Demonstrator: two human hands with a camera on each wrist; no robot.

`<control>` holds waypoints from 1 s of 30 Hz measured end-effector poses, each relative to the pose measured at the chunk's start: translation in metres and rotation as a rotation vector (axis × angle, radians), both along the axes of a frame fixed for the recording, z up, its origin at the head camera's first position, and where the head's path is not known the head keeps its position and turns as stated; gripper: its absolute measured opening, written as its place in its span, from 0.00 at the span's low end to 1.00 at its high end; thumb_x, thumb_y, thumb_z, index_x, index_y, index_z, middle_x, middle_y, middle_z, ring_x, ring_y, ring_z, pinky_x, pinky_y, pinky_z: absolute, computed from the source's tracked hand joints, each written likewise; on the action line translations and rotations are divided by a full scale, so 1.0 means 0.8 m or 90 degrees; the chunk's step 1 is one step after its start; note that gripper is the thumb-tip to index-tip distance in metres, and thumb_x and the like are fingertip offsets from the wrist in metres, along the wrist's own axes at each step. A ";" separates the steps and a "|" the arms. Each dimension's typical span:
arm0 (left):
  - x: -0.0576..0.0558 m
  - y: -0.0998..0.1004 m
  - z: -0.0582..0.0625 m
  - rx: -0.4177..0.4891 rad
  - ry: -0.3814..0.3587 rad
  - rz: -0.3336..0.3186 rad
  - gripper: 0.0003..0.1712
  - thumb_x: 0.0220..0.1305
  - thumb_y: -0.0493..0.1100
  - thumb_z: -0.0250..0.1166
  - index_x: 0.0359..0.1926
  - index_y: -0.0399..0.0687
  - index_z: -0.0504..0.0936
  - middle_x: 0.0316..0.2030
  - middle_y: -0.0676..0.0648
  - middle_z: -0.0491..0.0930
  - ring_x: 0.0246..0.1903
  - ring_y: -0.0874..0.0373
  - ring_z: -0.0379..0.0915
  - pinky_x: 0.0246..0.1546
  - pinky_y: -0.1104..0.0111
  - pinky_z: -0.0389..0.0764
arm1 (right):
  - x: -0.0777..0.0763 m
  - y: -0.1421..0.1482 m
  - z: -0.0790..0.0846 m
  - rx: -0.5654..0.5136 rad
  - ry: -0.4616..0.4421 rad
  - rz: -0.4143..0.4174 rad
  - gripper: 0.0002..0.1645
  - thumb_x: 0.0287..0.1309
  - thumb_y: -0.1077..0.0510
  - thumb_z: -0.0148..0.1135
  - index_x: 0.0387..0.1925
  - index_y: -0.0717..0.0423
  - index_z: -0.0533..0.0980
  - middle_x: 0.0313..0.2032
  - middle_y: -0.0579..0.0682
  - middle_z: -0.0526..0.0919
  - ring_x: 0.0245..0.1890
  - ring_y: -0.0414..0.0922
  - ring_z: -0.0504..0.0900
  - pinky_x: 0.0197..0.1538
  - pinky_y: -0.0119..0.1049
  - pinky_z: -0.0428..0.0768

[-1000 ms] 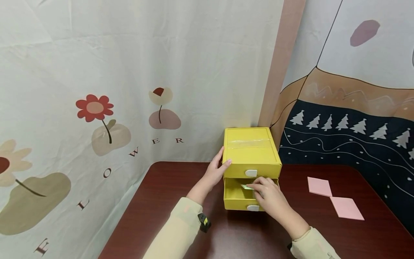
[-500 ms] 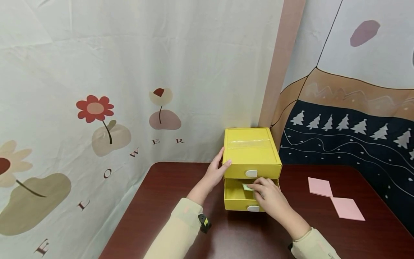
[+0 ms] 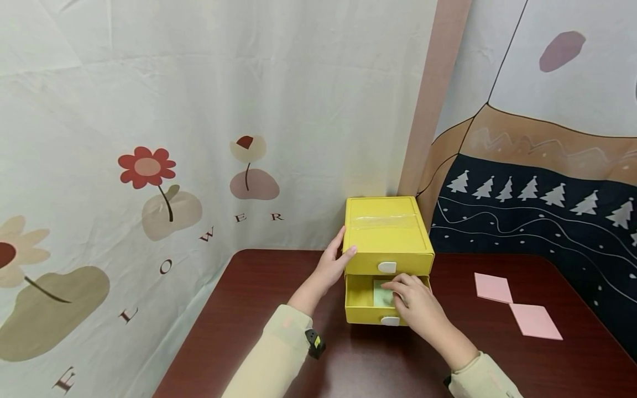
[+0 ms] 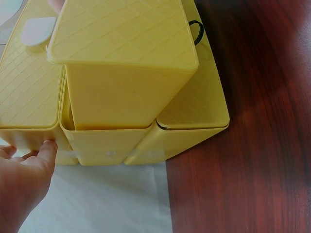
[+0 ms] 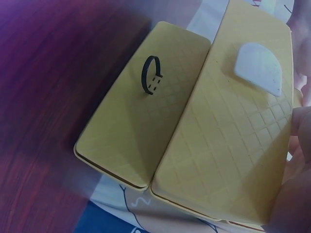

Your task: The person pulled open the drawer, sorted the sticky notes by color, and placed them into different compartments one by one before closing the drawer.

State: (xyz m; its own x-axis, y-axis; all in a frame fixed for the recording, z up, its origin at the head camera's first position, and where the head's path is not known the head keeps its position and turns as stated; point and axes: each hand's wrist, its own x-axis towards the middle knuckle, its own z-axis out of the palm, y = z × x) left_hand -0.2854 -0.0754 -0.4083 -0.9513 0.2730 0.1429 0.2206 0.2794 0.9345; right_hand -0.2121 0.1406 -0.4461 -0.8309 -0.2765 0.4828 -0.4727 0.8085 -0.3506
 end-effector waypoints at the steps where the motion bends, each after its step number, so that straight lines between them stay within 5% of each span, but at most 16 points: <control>1: 0.000 0.000 0.000 0.001 0.002 -0.001 0.41 0.68 0.57 0.55 0.75 0.61 0.45 0.74 0.53 0.44 0.73 0.52 0.37 0.70 0.48 0.47 | 0.000 0.000 0.000 -0.003 0.002 0.001 0.15 0.54 0.67 0.61 0.39 0.48 0.84 0.35 0.41 0.78 0.38 0.40 0.72 0.41 0.39 0.75; 21: -0.001 0.000 -0.002 0.004 0.003 -0.002 0.40 0.68 0.57 0.54 0.74 0.63 0.45 0.74 0.50 0.43 0.73 0.52 0.37 0.70 0.49 0.47 | 0.009 0.014 -0.014 -0.088 0.146 0.066 0.14 0.44 0.65 0.67 0.33 0.45 0.83 0.33 0.35 0.76 0.35 0.34 0.70 0.37 0.31 0.71; 30: 0.009 0.000 0.015 0.012 -0.015 -0.011 0.40 0.69 0.53 0.54 0.75 0.58 0.45 0.74 0.49 0.43 0.73 0.50 0.36 0.70 0.47 0.46 | 0.020 0.028 -0.021 -0.077 0.203 0.087 0.13 0.38 0.62 0.70 0.31 0.44 0.83 0.33 0.37 0.75 0.35 0.36 0.69 0.40 0.29 0.67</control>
